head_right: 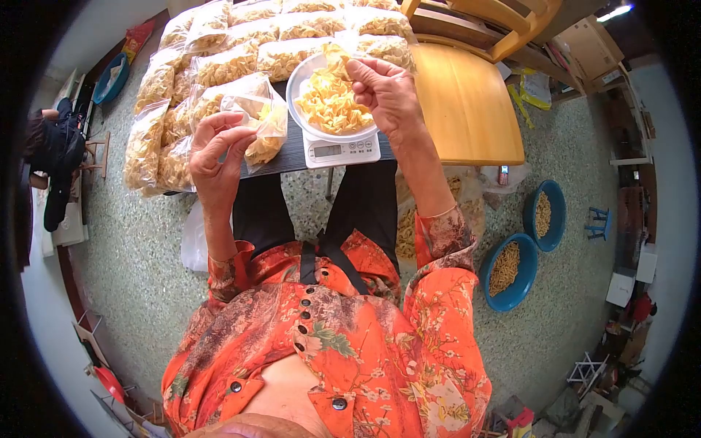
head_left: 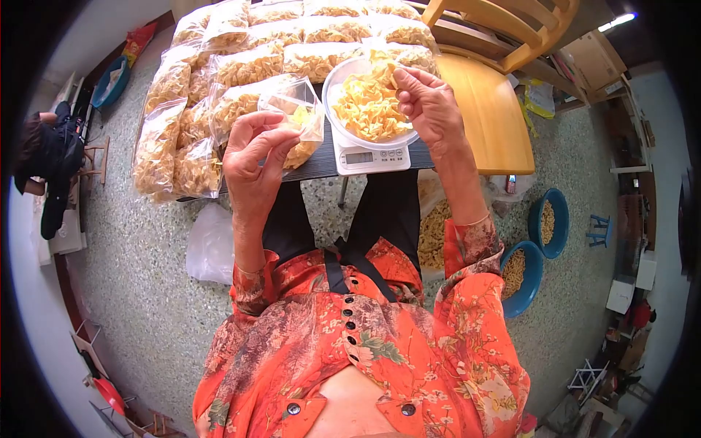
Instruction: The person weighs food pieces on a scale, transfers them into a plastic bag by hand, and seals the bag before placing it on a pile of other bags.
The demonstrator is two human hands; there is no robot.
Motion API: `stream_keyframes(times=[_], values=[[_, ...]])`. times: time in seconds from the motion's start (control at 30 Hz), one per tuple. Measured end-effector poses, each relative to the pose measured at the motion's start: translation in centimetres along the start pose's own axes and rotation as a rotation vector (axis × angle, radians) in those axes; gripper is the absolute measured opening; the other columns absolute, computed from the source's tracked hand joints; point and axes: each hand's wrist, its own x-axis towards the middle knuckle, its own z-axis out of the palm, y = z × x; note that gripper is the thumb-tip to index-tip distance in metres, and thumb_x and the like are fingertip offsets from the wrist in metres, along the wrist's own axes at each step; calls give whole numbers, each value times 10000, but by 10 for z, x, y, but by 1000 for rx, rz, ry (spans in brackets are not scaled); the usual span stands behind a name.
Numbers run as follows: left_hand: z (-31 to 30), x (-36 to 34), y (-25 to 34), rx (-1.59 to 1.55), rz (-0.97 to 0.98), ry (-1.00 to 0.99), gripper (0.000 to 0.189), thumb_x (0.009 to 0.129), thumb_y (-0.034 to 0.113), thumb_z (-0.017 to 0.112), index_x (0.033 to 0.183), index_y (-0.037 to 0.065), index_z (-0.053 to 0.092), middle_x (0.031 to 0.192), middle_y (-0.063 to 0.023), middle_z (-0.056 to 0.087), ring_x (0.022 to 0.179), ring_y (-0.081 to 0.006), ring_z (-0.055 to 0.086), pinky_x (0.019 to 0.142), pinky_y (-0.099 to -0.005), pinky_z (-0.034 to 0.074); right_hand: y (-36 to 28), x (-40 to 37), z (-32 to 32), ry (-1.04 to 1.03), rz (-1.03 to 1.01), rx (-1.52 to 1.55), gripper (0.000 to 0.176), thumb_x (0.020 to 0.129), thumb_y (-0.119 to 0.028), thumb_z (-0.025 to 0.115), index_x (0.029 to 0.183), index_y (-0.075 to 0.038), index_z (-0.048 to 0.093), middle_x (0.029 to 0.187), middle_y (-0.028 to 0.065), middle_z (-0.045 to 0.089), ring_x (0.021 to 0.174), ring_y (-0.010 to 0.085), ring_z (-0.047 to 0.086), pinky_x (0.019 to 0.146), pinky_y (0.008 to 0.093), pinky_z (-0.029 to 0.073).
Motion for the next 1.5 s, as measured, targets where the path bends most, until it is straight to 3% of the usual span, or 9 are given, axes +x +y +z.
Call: stream_keyframes(times=[0.17, 0.7, 0.8, 0.9, 1.03, 1.1, 1.17, 1.23, 1.5], values=[[2, -2, -6, -15, -5, 3, 165, 787, -35, 786, 941, 20, 759, 1099, -101, 645, 938, -194, 654, 809, -295, 534, -10, -11, 14, -45, 129, 44, 161, 937, -119, 727, 1044, -2, 697, 828, 51, 684, 623, 35, 564, 507, 168, 471], [3, -7, -8, 90, 85, 58, 208, 730, -14, 801, 916, 72, 766, 1092, -123, 605, 985, -274, 636, 872, -365, 529, 5, -21, 103, -351, -231, -851, 206, 929, -158, 684, 980, 34, 740, 672, 96, 687, 567, 111, 652, 524, 291, 542], [2, -6, -12, 79, 77, 66, 205, 733, -20, 799, 917, 63, 764, 1085, -122, 598, 983, -271, 636, 866, -359, 532, 14, -23, 97, -436, -645, -1048, 225, 976, -199, 625, 978, -2, 734, 798, 182, 695, 727, 310, 702, 675, 374, 556], [1, -6, -12, 40, 61, 70, 192, 744, -33, 794, 917, 41, 758, 1095, -122, 592, 986, -261, 639, 863, -349, 534, 28, -18, 91, -577, -873, -1038, 354, 1010, -349, 572, 907, -52, 734, 873, 155, 701, 765, 360, 685, 684, 417, 552], [2, -5, -9, 8, 30, 68, 169, 767, -60, 778, 920, 2, 746, 1112, -123, 590, 1000, -243, 643, 873, -337, 536, 14, -19, 87, -663, -661, -1460, 370, 1033, -364, 535, 1010, -57, 742, 1012, 133, 717, 892, 334, 682, 752, 386, 548], [0, -5, -9, 31, 41, 51, 172, 772, -74, 772, 925, 1, 745, 1125, -122, 592, 1021, -238, 640, 894, -335, 532, 15, -14, 85, -589, -777, -924, 318, 1022, -327, 585, 927, -67, 741, 777, 102, 685, 655, 263, 683, 595, 344, 535], [-2, -6, -11, 23, 8, 83, 175, 775, -74, 773, 931, 2, 746, 1135, -121, 598, 1037, -235, 635, 914, -336, 526, -7, -19, 70, -421, -463, -540, 230, 1016, -213, 611, 973, -37, 752, 783, 59, 722, 591, 140, 668, 555, 260, 521], [-6, -7, -14, 20, 5, 79, 149, 803, -39, 781, 939, 13, 753, 1148, -95, 616, 1054, -212, 615, 934, -322, 502, -16, -10, 47, -137, -523, -672, 191, 963, -187, 685, 971, -7, 750, 793, 38, 734, 598, 70, 655, 561, 206, 513], [-3, -7, -13, 58, 20, 70, 146, 808, -20, 786, 947, 12, 753, 1130, -90, 630, 1051, -209, 620, 934, -323, 503, -13, -7, -18, -149, -677, -1412, 185, 843, -100, 760, 1002, -9, 739, 803, 92, 697, 722, 164, 660, 687, 304, 541]])
